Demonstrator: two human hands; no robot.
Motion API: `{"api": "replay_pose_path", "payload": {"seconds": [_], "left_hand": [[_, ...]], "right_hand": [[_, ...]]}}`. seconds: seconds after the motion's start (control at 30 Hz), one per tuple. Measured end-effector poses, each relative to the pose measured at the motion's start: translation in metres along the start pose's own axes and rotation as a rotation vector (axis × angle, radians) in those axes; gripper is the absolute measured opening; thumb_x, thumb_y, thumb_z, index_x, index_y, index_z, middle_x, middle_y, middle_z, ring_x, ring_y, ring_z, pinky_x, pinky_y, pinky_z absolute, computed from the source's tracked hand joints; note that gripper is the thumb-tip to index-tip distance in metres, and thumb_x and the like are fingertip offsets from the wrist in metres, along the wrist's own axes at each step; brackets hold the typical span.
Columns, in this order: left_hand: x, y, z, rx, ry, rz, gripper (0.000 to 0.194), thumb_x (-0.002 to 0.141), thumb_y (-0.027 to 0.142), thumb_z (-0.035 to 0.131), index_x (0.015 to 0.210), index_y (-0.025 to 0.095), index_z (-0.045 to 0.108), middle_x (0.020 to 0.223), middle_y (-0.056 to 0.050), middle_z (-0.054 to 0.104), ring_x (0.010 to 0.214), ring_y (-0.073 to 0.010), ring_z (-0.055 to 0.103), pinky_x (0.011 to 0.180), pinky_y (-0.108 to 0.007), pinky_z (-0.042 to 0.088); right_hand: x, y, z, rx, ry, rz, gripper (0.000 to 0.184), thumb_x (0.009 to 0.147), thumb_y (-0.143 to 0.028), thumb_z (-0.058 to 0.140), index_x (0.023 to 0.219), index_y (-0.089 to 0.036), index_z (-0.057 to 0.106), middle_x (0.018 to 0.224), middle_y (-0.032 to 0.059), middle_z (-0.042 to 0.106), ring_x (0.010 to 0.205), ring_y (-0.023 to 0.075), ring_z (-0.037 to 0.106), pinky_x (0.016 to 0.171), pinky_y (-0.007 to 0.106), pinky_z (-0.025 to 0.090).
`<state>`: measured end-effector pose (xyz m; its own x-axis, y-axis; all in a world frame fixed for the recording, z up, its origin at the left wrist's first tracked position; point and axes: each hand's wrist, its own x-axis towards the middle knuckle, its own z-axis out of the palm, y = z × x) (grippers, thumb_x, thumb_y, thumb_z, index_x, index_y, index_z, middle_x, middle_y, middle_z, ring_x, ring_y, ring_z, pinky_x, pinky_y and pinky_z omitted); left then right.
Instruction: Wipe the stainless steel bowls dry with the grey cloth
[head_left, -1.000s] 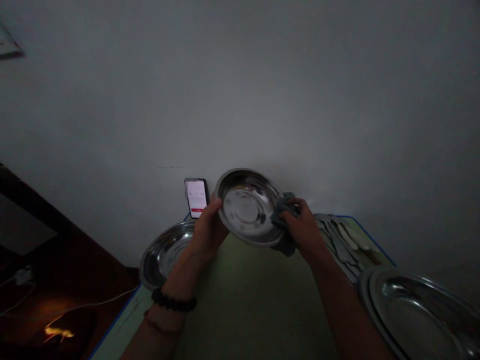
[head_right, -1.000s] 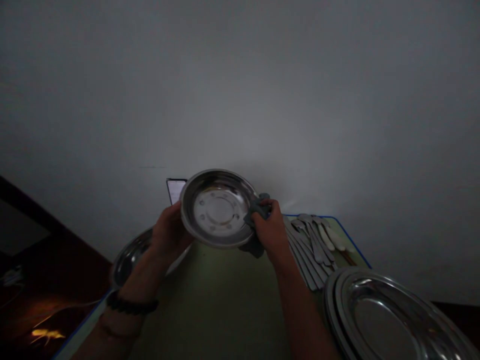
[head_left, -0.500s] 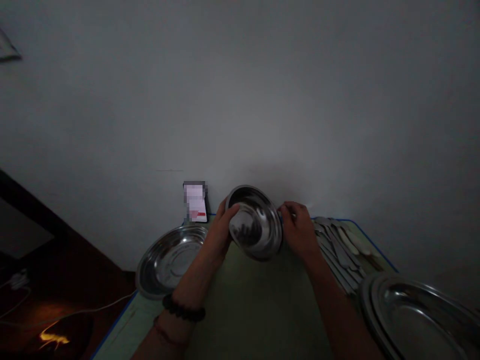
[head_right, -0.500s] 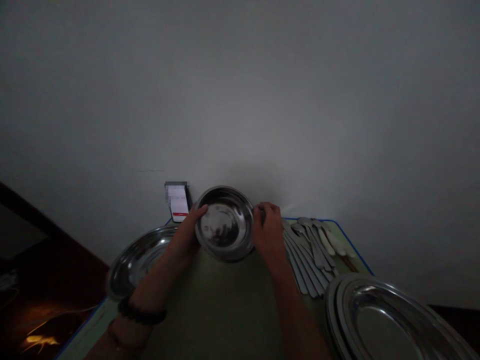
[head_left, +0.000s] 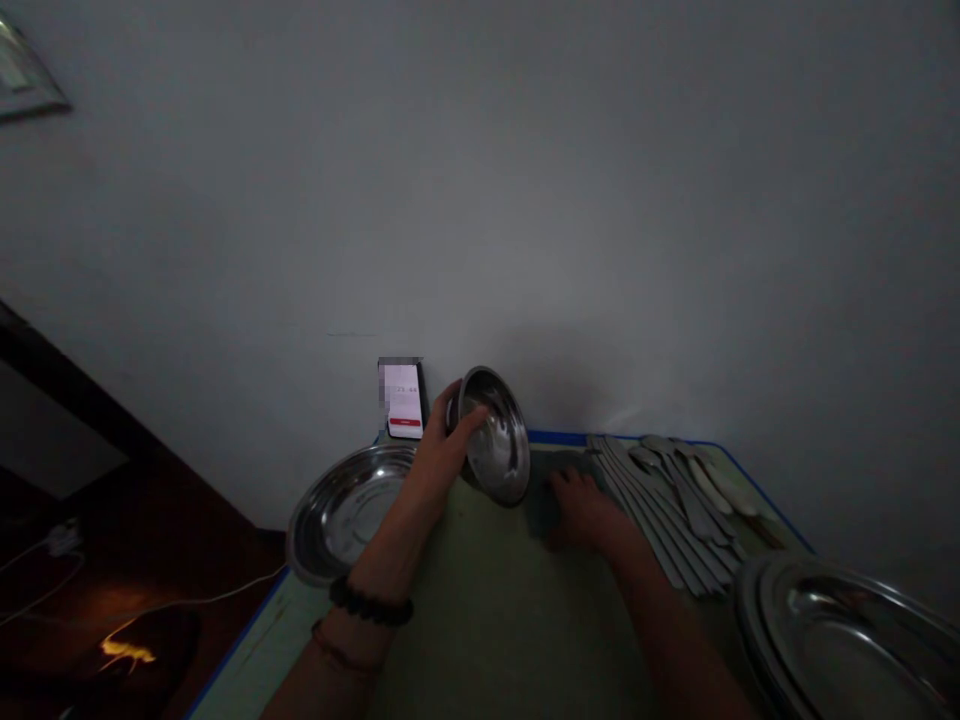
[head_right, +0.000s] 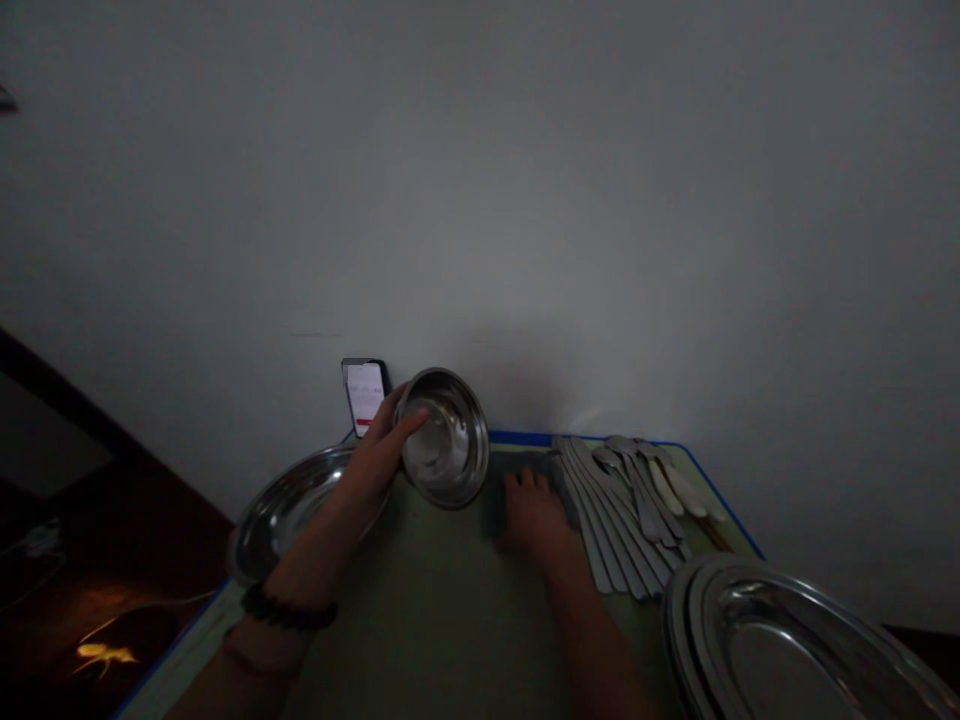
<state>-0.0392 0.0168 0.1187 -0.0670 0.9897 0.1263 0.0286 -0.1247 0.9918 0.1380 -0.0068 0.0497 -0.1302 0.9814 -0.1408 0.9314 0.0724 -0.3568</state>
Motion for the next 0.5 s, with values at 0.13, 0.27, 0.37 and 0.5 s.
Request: {"api": "replay_pose_path", "payload": {"seconds": [0.13,0.27,0.37,0.5], "left_hand": [[0.001,0.001,-0.004,0.051,-0.002,0.067,0.060,0.079,0.035,0.063,0.134,0.022,0.043,0.129,-0.008,0.060,0.120,-0.0227,0.054,0.102,-0.035,0.042],[0.003,0.002,-0.012,0.024,0.024,0.070,0.060,0.079,0.041,0.063,0.134,0.025,0.044,0.131,-0.007,0.059,0.125,-0.0250,0.050,0.105,-0.039,0.038],[0.005,0.000,-0.014,-0.029,-0.003,0.006,0.059,0.080,0.046,0.061,0.133,0.027,0.046,0.133,-0.008,0.058,0.126,-0.0276,0.049,0.105,-0.044,0.036],[0.004,-0.006,-0.005,-0.117,-0.148,0.040,0.057,0.083,0.053,0.053,0.134,0.027,0.047,0.135,-0.007,0.057,0.127,-0.0267,0.048,0.107,-0.044,0.035]], "right_hand": [[0.008,-0.002,0.003,0.015,0.118,0.039,0.031,0.078,-0.010,0.051,0.106,-0.016,0.062,0.113,0.0163,0.064,0.107,0.0302,0.060,0.083,0.040,0.047],[0.011,-0.001,-0.018,0.110,0.319,0.144,0.031,0.090,-0.017,0.033,0.109,-0.011,0.056,0.102,0.0181,0.068,0.092,0.0266,0.067,0.077,0.038,0.049],[0.001,-0.007,-0.040,0.341,0.543,0.119,0.039,0.095,-0.036,0.032,0.117,-0.011,0.052,0.105,0.0180,0.068,0.095,0.0273,0.066,0.079,0.040,0.050],[-0.016,-0.024,-0.052,0.772,0.328,-0.396,0.051,0.095,-0.051,0.027,0.130,-0.022,0.049,0.130,0.0108,0.058,0.121,0.0220,0.054,0.098,0.041,0.045]]}}
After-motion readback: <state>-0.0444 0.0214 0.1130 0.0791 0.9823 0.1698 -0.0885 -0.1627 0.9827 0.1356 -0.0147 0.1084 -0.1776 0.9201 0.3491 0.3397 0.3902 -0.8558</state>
